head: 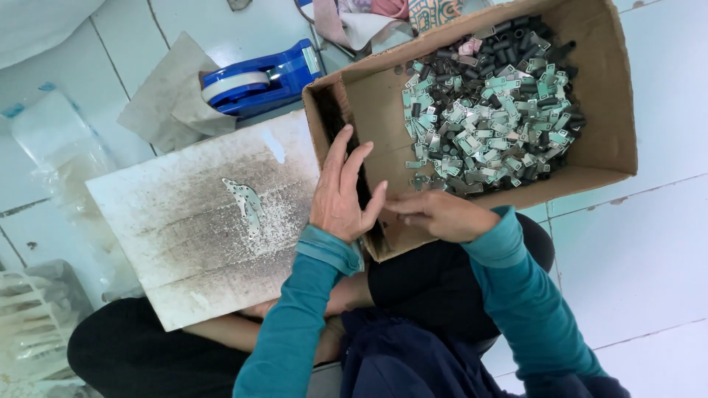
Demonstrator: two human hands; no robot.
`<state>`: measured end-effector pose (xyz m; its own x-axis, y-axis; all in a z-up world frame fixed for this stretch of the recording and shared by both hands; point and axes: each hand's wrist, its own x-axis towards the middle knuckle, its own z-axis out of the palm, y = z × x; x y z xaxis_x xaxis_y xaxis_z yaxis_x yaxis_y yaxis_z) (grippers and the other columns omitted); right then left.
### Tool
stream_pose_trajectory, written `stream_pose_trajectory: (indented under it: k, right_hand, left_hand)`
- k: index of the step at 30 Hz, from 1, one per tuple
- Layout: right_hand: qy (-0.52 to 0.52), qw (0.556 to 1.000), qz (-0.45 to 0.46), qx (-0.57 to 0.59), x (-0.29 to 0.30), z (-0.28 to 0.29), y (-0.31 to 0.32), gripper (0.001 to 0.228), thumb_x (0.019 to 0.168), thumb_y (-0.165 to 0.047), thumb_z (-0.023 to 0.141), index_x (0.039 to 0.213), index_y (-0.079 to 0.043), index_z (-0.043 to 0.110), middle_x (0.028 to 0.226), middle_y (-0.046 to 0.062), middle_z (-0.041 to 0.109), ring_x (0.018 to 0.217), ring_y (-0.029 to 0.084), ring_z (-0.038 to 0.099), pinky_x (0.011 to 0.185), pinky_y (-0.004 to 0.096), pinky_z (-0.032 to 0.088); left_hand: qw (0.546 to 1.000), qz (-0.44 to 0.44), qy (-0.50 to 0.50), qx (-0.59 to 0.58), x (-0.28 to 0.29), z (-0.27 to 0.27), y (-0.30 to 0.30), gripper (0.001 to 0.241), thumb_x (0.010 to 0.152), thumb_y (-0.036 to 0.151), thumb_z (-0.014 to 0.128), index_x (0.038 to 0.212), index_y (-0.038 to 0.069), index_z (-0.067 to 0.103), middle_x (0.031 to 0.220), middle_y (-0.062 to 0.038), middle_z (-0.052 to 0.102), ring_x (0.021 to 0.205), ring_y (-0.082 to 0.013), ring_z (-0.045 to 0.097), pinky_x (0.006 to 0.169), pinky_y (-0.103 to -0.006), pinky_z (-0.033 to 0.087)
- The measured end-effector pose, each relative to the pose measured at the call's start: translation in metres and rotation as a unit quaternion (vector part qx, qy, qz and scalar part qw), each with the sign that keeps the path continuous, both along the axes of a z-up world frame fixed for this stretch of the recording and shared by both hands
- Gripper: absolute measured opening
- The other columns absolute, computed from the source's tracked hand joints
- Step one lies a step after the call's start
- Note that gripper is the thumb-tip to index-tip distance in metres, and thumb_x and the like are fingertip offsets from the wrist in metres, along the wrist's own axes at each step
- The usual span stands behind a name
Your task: Sorting and arranging small metal internal components for power strip assembly on a flat surface.
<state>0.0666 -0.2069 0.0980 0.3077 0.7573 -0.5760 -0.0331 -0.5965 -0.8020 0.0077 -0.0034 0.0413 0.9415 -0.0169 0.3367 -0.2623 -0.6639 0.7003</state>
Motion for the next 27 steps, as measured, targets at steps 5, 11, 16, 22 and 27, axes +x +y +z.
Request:
stream_pose_trajectory:
  k: [5, 11, 16, 22, 27]
  right_hand:
    - [-0.020, 1.000, 0.007, -0.002, 0.003, -0.012, 0.001, 0.042, 0.101, 0.001, 0.050, 0.140, -0.005, 0.064, 0.141, 0.032, 0.059, 0.135, 0.057, 0.048, 0.108, 0.069, 0.041]
    - [-0.337, 0.937, -0.073, -0.055, 0.032, -0.087, -0.010, 0.035, 0.101, -0.012, 0.060, 0.132, -0.023, 0.071, 0.132, 0.012, 0.065, 0.123, 0.036, 0.058, 0.097, 0.055, 0.051]
    - [-0.557, 0.814, -0.007, -0.164, 0.047, -0.118, -0.005, 0.052, 0.087, -0.023, 0.080, 0.137, -0.025, 0.066, 0.148, 0.009, 0.049, 0.136, 0.033, 0.039, 0.105, 0.054, 0.039]
    - [-0.584, 0.788, 0.047, -0.188, 0.042, -0.117, -0.008, 0.035, 0.087, -0.018, 0.080, 0.116, -0.016, 0.061, 0.154, 0.018, 0.042, 0.145, 0.042, 0.030, 0.109, 0.057, 0.030]
    - [-0.613, 0.745, 0.050, -0.259, 0.056, -0.104, -0.040, 0.012, 0.089, -0.019, 0.081, 0.098, -0.024, 0.074, 0.153, 0.011, 0.052, 0.150, 0.041, 0.034, 0.113, 0.057, 0.030]
  left_hand:
    - [0.998, 0.019, 0.020, 0.052, 0.001, -0.002, -0.004, 0.054, 0.097, 0.017, 0.059, 0.150, 0.016, 0.046, 0.163, -0.017, 0.031, 0.148, -0.0356, 0.042, 0.116, -0.0491, 0.048]
    - [0.997, 0.027, 0.041, 0.066, 0.000, -0.004, -0.005, 0.054, 0.093, 0.007, 0.054, 0.146, 0.017, 0.050, 0.163, -0.017, 0.034, 0.148, -0.0353, 0.043, 0.116, -0.0499, 0.047]
    - [0.998, 0.029, 0.017, 0.048, 0.000, -0.009, -0.006, 0.052, 0.095, 0.008, 0.056, 0.146, 0.016, 0.052, 0.165, -0.017, 0.033, 0.148, -0.0359, 0.043, 0.118, -0.0491, 0.044]
    - [0.998, 0.032, 0.009, 0.060, -0.004, -0.012, -0.005, 0.049, 0.095, 0.010, 0.058, 0.143, 0.016, 0.055, 0.163, -0.018, 0.035, 0.147, -0.0365, 0.046, 0.115, -0.0494, 0.046]
    - [0.999, 0.024, -0.001, 0.025, -0.004, -0.008, -0.001, 0.048, 0.094, 0.006, 0.054, 0.142, 0.013, 0.054, 0.163, -0.020, 0.035, 0.147, -0.0383, 0.046, 0.116, -0.0495, 0.046]
